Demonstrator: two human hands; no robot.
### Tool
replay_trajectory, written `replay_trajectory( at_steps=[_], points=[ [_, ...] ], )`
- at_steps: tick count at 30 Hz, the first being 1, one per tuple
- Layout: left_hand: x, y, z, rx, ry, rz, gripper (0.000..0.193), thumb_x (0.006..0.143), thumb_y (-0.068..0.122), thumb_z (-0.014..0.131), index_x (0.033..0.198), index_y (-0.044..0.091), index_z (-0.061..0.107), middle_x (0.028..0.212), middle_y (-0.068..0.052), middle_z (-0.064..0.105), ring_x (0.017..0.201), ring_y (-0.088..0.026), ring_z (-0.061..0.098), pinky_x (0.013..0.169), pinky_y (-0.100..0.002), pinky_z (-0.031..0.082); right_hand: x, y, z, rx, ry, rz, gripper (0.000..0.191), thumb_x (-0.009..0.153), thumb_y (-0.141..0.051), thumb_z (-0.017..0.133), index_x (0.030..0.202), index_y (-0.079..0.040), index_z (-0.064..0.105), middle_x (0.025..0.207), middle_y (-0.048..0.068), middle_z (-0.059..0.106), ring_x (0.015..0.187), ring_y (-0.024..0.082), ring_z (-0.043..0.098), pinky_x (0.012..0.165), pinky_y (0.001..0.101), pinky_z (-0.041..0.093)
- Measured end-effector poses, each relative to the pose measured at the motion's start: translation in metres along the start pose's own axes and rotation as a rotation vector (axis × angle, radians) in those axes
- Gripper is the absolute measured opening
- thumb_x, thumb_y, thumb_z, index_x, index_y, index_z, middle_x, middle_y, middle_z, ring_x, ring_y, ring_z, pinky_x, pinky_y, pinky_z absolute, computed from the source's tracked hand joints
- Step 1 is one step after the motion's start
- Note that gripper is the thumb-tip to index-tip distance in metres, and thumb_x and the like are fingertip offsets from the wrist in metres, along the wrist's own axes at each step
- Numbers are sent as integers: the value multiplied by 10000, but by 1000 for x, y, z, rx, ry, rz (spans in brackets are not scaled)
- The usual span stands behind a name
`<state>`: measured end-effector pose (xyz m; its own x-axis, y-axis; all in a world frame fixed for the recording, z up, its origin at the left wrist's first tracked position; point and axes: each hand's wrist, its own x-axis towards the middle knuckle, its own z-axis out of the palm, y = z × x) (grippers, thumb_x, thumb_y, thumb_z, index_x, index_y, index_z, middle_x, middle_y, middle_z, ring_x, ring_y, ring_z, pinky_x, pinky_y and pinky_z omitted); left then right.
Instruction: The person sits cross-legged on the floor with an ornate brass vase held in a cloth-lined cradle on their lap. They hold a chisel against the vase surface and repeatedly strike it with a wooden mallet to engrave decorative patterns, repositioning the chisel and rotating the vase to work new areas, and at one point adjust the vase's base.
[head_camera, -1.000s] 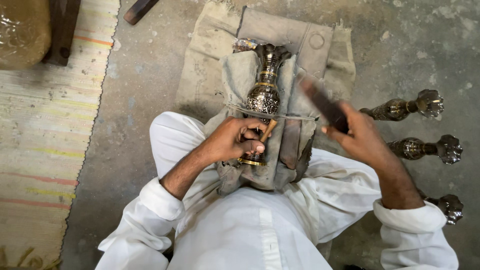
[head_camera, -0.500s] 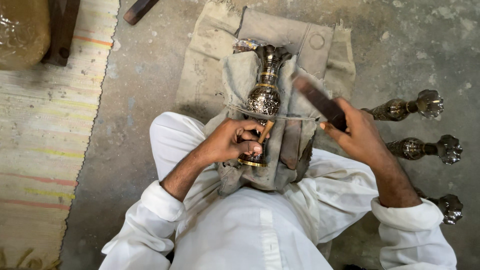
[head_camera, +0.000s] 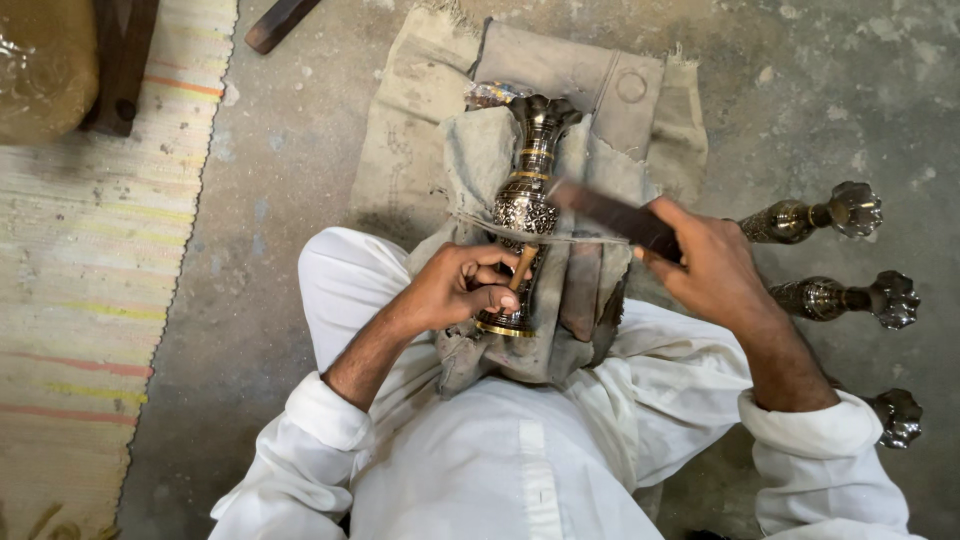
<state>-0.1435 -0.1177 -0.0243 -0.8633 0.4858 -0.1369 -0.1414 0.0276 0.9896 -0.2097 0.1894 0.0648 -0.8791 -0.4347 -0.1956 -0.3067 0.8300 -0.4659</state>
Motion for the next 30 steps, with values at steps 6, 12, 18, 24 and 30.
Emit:
replay_trajectory(
  at_steps=[6, 12, 18, 24, 30],
  points=[
    [-3, -10, -1, -93, 127, 45, 350, 923, 15, 757, 1258, -2, 652, 972, -101, 805, 888, -122, 773, 734, -273, 651, -7, 12, 10, -125, -40, -69, 313, 797, -94, 734, 1096, -150, 657, 809, 148, 718, 781, 371, 691, 677, 481, 501],
    [-6, -8, -3, -229, 251, -6, 335, 933, 16, 728, 1252, 4, 625, 935, -87, 792, 856, -102, 754, 712, -261, 635, -17, 56, 58, 423, -65, 106, 372, 829, -195, 820, 1119, -64, 628, 807, 29, 633, 742, 172, 584, 670, 352, 485],
    [3, 20, 13, -42, 156, 44, 330, 928, 21, 777, 1231, 11, 646, 922, -78, 797, 854, -57, 702, 751, -254, 601, -39, 78, 116, 958, -96, 100, 318, 882, -138, 779, 1145, -25, 641, 895, -49, 625, 812, 76, 567, 719, 262, 482],
    [-1, 64, 27, 280, 134, 323, 362, 917, 108, 799, 1249, 38, 674, 984, -75, 805, 865, -115, 770, 785, -287, 637, -63, 76, 138, 1116, 36, 333, 265, 900, -172, 770, 1089, -30, 652, 791, -1, 615, 692, 105, 583, 648, 288, 502],
    [-19, 110, 45, 562, -51, 695, 202, 1109, 90, 592, 1301, 115, 651, 1147, -47, 802, 892, -115, 810, 640, -218, 620, -72, 88, 160, 1211, 108, 629, 242, 929, -196, 712, 1081, -25, 634, 783, 39, 654, 651, 150, 636, 620, 323, 549]
  ],
)
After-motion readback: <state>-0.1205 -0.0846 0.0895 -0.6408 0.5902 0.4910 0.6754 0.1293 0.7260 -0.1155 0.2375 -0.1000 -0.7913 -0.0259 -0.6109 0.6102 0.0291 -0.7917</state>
